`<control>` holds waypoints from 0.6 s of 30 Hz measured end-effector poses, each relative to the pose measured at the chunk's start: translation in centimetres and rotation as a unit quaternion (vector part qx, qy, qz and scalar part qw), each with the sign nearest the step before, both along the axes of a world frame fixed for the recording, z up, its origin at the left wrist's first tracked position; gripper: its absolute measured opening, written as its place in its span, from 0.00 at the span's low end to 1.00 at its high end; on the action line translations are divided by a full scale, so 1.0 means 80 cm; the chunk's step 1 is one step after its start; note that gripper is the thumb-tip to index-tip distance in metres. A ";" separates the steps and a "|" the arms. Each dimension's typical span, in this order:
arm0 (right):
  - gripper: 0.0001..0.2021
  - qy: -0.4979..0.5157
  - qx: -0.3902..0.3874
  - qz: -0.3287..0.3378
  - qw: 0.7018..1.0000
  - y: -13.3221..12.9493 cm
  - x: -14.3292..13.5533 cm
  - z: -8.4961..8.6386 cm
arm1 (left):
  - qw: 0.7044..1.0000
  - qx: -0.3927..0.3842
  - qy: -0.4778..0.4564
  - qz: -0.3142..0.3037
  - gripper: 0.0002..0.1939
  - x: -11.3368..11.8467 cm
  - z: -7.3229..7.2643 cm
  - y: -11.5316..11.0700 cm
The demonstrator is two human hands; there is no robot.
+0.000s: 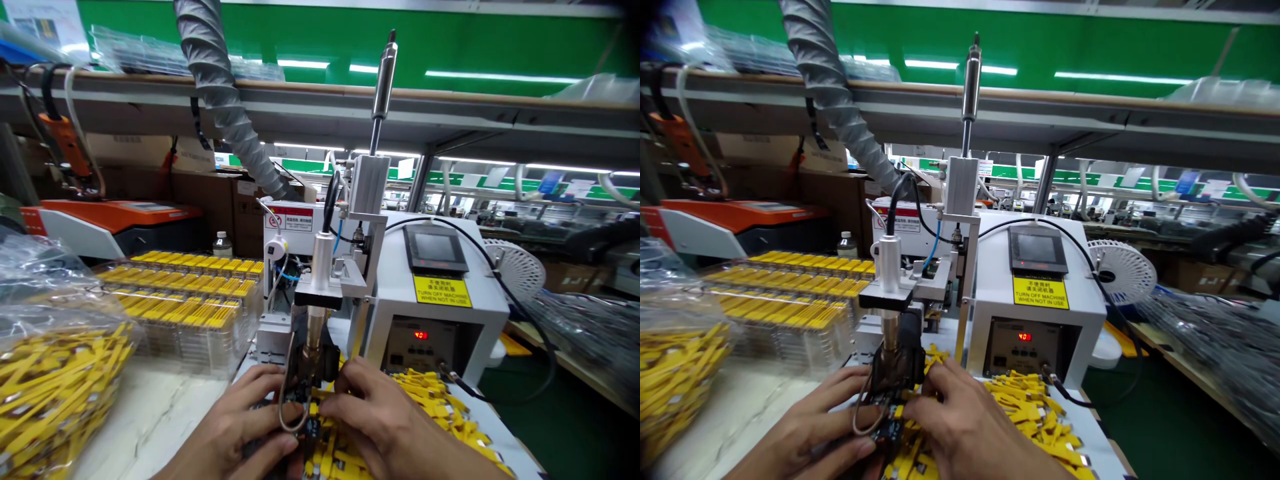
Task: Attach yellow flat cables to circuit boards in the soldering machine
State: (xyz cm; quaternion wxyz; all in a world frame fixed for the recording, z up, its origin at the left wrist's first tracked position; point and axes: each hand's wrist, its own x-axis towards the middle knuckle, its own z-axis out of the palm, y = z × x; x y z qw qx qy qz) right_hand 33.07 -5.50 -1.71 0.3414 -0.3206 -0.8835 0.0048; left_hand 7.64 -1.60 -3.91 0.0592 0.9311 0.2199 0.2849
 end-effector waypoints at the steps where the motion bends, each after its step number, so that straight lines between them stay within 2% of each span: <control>1: 0.12 0.000 0.001 0.001 1.000 0.000 0.000 0.000 | 1.000 0.000 -0.002 0.001 0.20 0.000 0.000 0.000; 12: 0.13 0.001 -0.016 0.003 1.000 -0.003 -0.001 0.005 | 1.000 0.004 0.005 0.007 0.19 0.004 0.015 -0.005; 15: 0.13 -0.006 -0.011 0.004 1.000 -0.003 -0.001 0.005 | 1.000 0.000 -0.027 0.001 0.20 0.005 0.009 -0.003; 18: 0.12 -0.022 -0.014 0.001 1.000 -0.002 0.000 0.003 | 0.997 0.000 -0.067 0.024 0.24 0.004 0.001 -0.002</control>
